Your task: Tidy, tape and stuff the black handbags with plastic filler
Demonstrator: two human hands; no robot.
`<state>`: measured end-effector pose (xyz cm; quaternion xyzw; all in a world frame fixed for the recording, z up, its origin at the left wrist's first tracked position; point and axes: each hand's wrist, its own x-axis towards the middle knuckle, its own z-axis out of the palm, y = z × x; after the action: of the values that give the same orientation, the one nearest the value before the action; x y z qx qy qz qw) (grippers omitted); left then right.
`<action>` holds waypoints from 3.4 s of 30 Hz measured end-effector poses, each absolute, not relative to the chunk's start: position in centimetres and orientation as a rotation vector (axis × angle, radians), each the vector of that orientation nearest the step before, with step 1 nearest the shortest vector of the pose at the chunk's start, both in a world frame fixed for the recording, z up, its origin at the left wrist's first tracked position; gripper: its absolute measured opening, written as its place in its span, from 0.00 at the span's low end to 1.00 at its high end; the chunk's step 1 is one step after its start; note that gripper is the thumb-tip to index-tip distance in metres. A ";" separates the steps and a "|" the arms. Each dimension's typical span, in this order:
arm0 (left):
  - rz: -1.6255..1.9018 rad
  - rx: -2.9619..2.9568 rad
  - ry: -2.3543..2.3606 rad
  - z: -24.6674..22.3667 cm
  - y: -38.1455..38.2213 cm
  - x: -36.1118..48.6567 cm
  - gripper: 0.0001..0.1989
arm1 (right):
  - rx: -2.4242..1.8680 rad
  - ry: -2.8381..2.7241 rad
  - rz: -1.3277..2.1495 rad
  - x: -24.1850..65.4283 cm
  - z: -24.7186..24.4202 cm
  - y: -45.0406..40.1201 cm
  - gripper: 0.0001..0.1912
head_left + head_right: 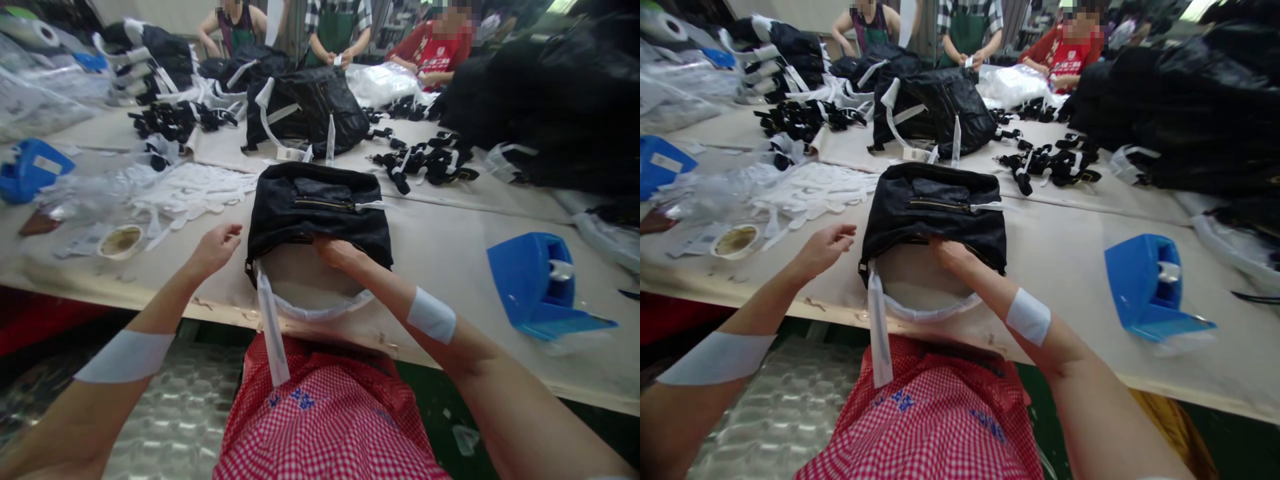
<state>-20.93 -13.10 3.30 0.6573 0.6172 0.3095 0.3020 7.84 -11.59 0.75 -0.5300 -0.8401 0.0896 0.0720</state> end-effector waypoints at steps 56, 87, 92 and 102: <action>0.325 3.160 0.946 4.4 -19.0 6.7 0.26 | -2.488 -1.586 -0.234 21.8 0.7 -23.5 0.15; 0.405 3.287 0.552 -4.3 -13.7 16.2 0.28 | -2.544 -1.251 -0.079 22.3 -1.7 -24.4 0.16; 0.366 3.312 0.510 -3.8 -12.9 15.7 0.26 | -2.500 -1.321 -0.027 22.8 -1.9 -24.5 0.15; 0.229 3.469 0.474 -2.4 -12.7 12.6 0.21 | -2.523 -1.194 -0.019 22.0 -1.0 -24.3 0.15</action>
<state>12.63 -12.70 -2.41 0.9720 0.1329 0.0643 -0.1826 22.00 -24.26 -1.02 -0.8901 -0.4212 -0.0066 0.1741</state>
